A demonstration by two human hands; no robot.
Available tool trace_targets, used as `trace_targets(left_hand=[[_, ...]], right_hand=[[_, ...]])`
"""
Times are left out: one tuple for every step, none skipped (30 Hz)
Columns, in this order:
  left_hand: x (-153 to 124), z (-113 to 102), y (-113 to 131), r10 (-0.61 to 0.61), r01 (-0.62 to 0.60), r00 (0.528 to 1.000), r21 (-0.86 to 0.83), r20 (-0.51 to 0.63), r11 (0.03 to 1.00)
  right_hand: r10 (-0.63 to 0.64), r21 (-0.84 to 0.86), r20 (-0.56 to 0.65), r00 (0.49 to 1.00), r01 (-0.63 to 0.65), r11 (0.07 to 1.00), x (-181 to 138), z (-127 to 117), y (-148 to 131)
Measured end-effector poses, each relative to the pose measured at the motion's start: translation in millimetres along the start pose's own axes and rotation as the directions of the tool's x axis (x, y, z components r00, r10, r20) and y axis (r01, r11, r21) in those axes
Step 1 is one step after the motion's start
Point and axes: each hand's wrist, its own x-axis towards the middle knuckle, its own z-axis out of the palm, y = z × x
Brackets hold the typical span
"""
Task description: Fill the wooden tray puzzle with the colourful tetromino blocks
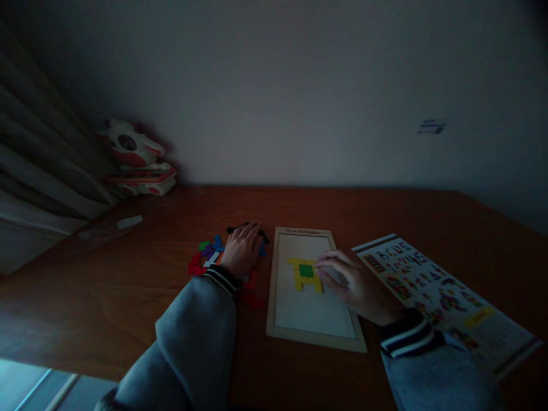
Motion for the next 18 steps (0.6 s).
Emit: trace_targets(left_hand=[[0, 1, -8, -0.046, 0.045, 0.998, 0.032, 0.031, 0.998], [0, 1, -14, -0.074, 0.070, 0.995, 0.060, 0.063, 0.996], [0, 0, -19, -0.087, 0.079, 0.992, 0.080, 0.092, 0.994], [0, -1, -22, -0.088, 0.077, 0.990, 0.094, 0.114, 0.993], [0, -2, -24, -0.084, 0.071, 0.988, 0.104, 0.128, 0.992], [0, -4, -25, -0.077, 0.063, 0.988, 0.108, 0.134, 0.992], [0, -5, -26, -0.069, 0.054, 0.988, 0.110, 0.136, 0.992], [0, -6, -26, -0.065, 0.049, 0.989, 0.114, 0.135, 0.992], [0, -7, -26, -0.065, 0.049, 0.989, 0.123, 0.133, 0.991], [1, -7, -25, -0.068, 0.051, 0.989, 0.135, 0.130, 0.990], [1, -7, -26, -0.072, 0.053, 0.989, 0.148, 0.128, 0.988], [0, -7, -26, -0.076, 0.055, 0.989, 0.160, 0.128, 0.986], [0, -7, -26, -0.079, 0.057, 0.989, 0.167, 0.128, 0.984], [0, -7, -26, -0.079, 0.057, 0.989, 0.167, 0.129, 0.984], [0, -7, -26, -0.076, 0.054, 0.989, 0.163, 0.130, 0.985], [0, -7, -26, -0.073, 0.052, 0.988, 0.154, 0.133, 0.987], [0, -8, -26, -0.070, 0.050, 0.988, 0.138, 0.139, 0.989], [1, -9, -25, -0.065, 0.049, 0.987, 0.113, 0.147, 0.992]], right_hand=[[0.004, 0.002, -0.006, 1.000, -0.004, 1.000, 0, 0, 0], [0.008, 0.004, -0.009, 1.000, -0.008, 1.000, 0, 0, -1], [0.009, 0.005, -0.013, 1.000, -0.009, 1.000, 0, 0, 0], [0.010, 0.007, -0.016, 1.000, -0.010, 1.000, 0, 0, 0], [0.010, 0.009, -0.017, 1.000, -0.010, 1.000, 0, 0, 0], [0.010, 0.012, -0.017, 1.000, -0.010, 1.000, 0, 0, 1], [0.011, 0.014, -0.016, 1.000, -0.011, 1.000, 0, 0, 1], [0.014, 0.014, -0.013, 1.000, -0.014, 1.000, 0, 0, 2], [0.017, 0.013, -0.010, 1.000, -0.017, 1.000, 0, 0, 2], [0.019, 0.011, -0.006, 1.000, -0.019, 1.000, 0, 0, 2], [0.020, 0.008, -0.006, 1.000, -0.020, 1.000, 0, 0, 2], [0.020, 0.005, -0.008, 1.000, -0.020, 1.000, 0, 0, 2], [0.020, 0.002, -0.010, 1.000, -0.020, 1.000, 0, 0, 2], [0.020, 0.001, -0.011, 1.000, -0.020, 1.000, 0, 0, 2], [0.021, 0.000, -0.013, 1.000, -0.021, 1.000, 0, 0, 2], [0.020, -0.001, -0.016, 1.000, -0.020, 1.000, 0, 0, 2], [0.019, 0.000, -0.019, 1.000, -0.019, 1.000, 0, 0, 2], [0.017, 0.001, -0.022, 1.000, -0.017, 1.000, 0, 0, 2]])
